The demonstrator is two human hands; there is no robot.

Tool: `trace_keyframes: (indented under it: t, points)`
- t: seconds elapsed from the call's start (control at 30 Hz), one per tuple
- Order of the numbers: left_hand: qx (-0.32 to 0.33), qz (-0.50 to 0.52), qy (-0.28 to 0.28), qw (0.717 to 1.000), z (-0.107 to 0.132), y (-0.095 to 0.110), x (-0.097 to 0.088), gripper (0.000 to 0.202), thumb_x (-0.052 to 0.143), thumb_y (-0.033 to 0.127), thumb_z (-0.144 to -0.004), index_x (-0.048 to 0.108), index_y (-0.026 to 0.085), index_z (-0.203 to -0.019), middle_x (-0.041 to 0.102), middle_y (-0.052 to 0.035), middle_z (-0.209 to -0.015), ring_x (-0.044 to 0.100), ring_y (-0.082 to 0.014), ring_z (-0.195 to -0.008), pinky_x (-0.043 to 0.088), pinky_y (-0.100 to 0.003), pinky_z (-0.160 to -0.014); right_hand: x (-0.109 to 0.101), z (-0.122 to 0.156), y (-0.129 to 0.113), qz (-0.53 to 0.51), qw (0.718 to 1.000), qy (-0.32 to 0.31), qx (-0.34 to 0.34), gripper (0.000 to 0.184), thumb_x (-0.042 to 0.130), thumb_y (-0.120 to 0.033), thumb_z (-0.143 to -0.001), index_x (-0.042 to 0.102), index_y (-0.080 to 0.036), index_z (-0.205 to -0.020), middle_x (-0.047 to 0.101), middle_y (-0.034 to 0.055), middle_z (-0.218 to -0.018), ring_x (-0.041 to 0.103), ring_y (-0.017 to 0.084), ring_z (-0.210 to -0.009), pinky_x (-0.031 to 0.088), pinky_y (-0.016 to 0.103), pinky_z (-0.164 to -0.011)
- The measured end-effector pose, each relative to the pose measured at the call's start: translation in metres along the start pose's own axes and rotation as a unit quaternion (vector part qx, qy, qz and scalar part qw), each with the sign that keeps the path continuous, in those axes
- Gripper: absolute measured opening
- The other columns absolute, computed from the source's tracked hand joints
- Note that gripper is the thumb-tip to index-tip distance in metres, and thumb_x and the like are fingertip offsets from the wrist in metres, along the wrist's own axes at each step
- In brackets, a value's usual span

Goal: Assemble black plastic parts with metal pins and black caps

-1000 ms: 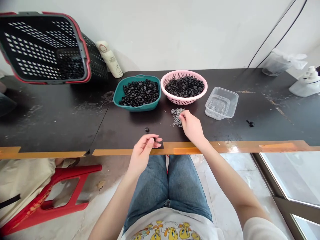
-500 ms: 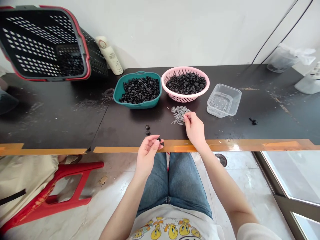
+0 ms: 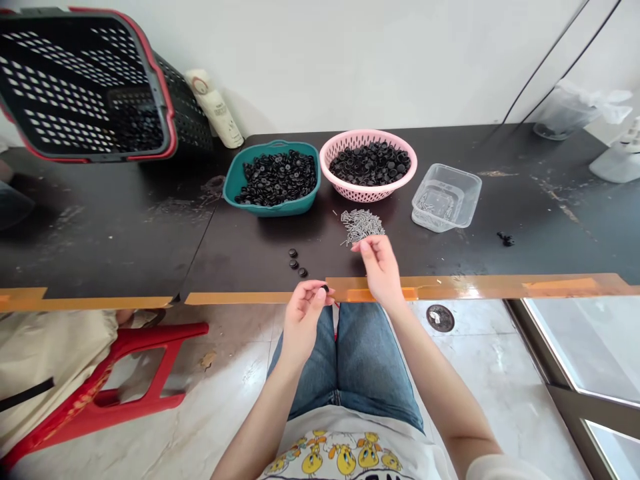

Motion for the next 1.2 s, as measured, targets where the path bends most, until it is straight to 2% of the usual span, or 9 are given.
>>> trace_keyframes:
  t: [0.07,0.17,0.3,0.4,0.5,0.6,0.77,0.97,1.2]
  points:
    - [-0.003,0.010,-0.001,1.000,0.001,0.000,0.000,0.034,0.077,0.049,-0.084,0.067,0.020,-0.098,0.071,-0.0051,-0.094,0.070,-0.0174,-0.089,0.059,-0.031,-0.085,-0.012,-0.004,-0.006,-0.009,0.997,0.072,-0.033,0.021,0.053,-0.046,-0.100,0.053,-0.025,-0.096,0.068,0.0054,-0.093,0.068,0.021,-0.094,0.055,0.041,-0.093]
    - [-0.013,0.033,-0.001,0.999,0.001,-0.003,-0.001,0.034,0.078,0.048,-0.083,0.068,0.020,-0.099,0.071,-0.0046,-0.095,0.070,-0.0161,-0.087,0.059,-0.031,-0.086,-0.028,0.007,-0.012,-0.039,0.991,0.125,-0.009,0.019,0.058,-0.043,-0.099,0.055,-0.025,-0.094,0.065,0.0016,-0.083,0.064,0.017,-0.071,0.056,0.031,-0.070]
    - [-0.033,0.097,-0.025,0.994,0.001,-0.007,0.004,0.036,0.083,0.046,-0.080,0.068,0.020,-0.100,0.074,-0.0041,-0.096,0.070,-0.0134,-0.081,0.059,-0.031,-0.088,-0.032,0.040,-0.020,-0.077,0.992,0.049,0.088,0.015,0.071,-0.039,-0.092,0.068,-0.024,-0.093,0.063,-0.0022,-0.070,0.059,0.012,-0.057,0.053,0.025,-0.057]
    - [-0.060,0.141,-0.052,0.987,0.003,-0.008,0.009,0.038,0.087,0.044,-0.075,0.068,0.019,-0.095,0.076,-0.0049,-0.096,0.071,-0.0138,-0.081,0.058,-0.032,-0.090,-0.026,0.064,-0.031,-0.097,0.986,-0.020,0.134,0.016,0.078,-0.039,-0.087,0.073,-0.024,-0.092,0.069,-0.0011,-0.068,0.067,0.015,-0.060,0.060,0.028,-0.061]
    - [-0.078,0.160,-0.065,0.982,0.008,-0.008,0.011,0.036,0.089,0.043,-0.073,0.070,0.020,-0.094,0.076,-0.0044,-0.098,0.071,-0.0152,-0.084,0.059,-0.033,-0.091,-0.018,0.079,-0.042,-0.112,0.978,-0.074,0.161,0.015,0.080,-0.037,-0.085,0.076,-0.025,-0.092,0.077,0.0027,-0.079,0.074,0.019,-0.071,0.065,0.033,-0.070]
    - [-0.075,0.169,-0.075,0.980,0.013,-0.007,0.011,0.032,0.089,0.041,-0.074,0.072,0.022,-0.092,0.075,-0.0021,-0.094,0.070,-0.0147,-0.086,0.059,-0.032,-0.089,-0.014,0.084,-0.050,-0.086,0.982,-0.102,0.134,0.009,0.080,-0.035,-0.086,0.080,-0.028,-0.092,0.079,0.0041,-0.089,0.075,0.021,-0.079,0.066,0.035,-0.073]
    - [-0.045,0.127,-0.090,0.987,0.016,-0.007,0.007,0.027,0.088,0.039,-0.076,0.074,0.023,-0.092,0.074,-0.0036,-0.094,0.068,-0.0145,-0.086,0.057,-0.027,-0.084,-0.014,0.081,-0.061,-0.029,0.995,-0.078,0.053,0.010,0.082,-0.028,-0.082,0.083,-0.035,-0.090,0.074,0.0034,-0.089,0.071,0.020,-0.079,0.062,0.030,-0.063]
    - [-0.016,0.089,-0.091,0.992,0.018,0.001,0.004,0.025,0.087,0.037,-0.076,0.075,0.022,-0.091,0.075,-0.0045,-0.091,0.068,-0.0155,-0.084,0.056,-0.026,-0.080,-0.015,0.084,-0.074,-0.052,0.994,-0.065,0.077,0.007,0.081,-0.025,-0.083,0.075,-0.027,-0.084,0.077,0.0035,-0.089,0.076,0.021,-0.084,0.067,0.035,-0.076]
    - [0.001,0.028,-0.100,0.995,0.021,0.014,0.002,0.021,0.085,0.036,-0.078,0.077,0.023,-0.092,0.076,-0.0053,-0.091,0.068,-0.0168,-0.082,0.057,-0.028,-0.077,-0.025,0.084,-0.090,0.088,0.988,-0.129,0.005,0.008,0.075,-0.024,-0.088,0.068,-0.026,-0.090,0.078,0.0031,-0.089,0.077,0.022,-0.079,0.067,0.032,-0.069]
Point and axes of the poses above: each hand's wrist, its own z-axis away from the middle knuckle, its own x-axis out of the palm, y = z × x, the point moved 4 cm from there along -z, towards the middle knuckle
